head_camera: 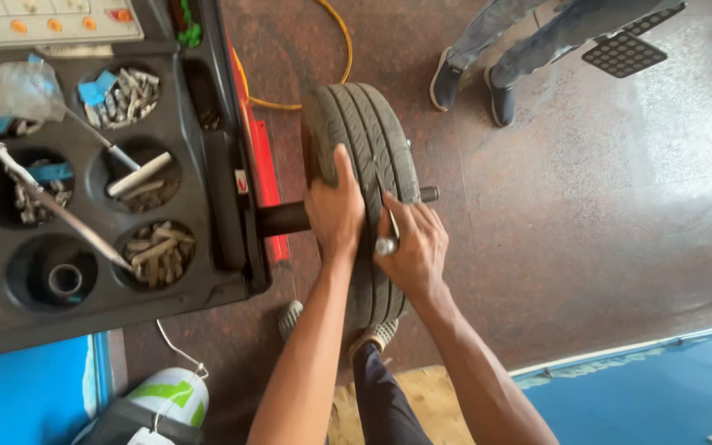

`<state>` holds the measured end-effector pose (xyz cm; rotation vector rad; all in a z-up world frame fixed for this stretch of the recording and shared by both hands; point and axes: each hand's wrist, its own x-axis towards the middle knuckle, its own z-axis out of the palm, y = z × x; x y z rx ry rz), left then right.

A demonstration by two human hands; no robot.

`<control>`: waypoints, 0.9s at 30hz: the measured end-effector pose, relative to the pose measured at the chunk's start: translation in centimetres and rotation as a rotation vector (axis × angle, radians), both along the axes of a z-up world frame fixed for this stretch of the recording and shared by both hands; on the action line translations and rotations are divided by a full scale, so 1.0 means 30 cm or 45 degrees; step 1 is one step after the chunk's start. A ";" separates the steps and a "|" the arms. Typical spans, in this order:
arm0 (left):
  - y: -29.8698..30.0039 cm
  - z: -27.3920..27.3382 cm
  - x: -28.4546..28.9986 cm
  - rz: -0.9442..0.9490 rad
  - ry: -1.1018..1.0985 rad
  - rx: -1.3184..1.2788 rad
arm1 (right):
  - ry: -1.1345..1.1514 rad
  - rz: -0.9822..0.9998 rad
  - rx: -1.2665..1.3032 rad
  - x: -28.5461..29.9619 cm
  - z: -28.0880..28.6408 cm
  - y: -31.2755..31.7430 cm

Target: The person uses a metal tool to repeatedly probe and manipulate the tread of a car tire mounted on a red tire machine. The person holds the tire with one hand while working the tool into the grooves with the other, rotating the tire slightly to access different sections of the tread.

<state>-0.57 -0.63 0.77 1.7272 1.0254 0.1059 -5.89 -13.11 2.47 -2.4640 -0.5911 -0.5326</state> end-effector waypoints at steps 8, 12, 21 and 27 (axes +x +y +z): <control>-0.026 -0.045 -0.079 0.010 -0.080 0.016 | 0.126 -0.190 -0.025 0.167 0.010 0.105; -0.047 -0.027 -0.129 -0.027 -0.123 -0.025 | 0.260 -0.059 0.134 0.267 0.052 0.103; -0.007 -0.031 -0.073 -0.036 -0.020 -0.143 | 0.596 -0.132 0.214 -0.106 0.093 -0.074; -0.040 0.028 -0.156 -0.021 0.148 -0.154 | 0.482 0.014 0.185 0.005 0.081 -0.083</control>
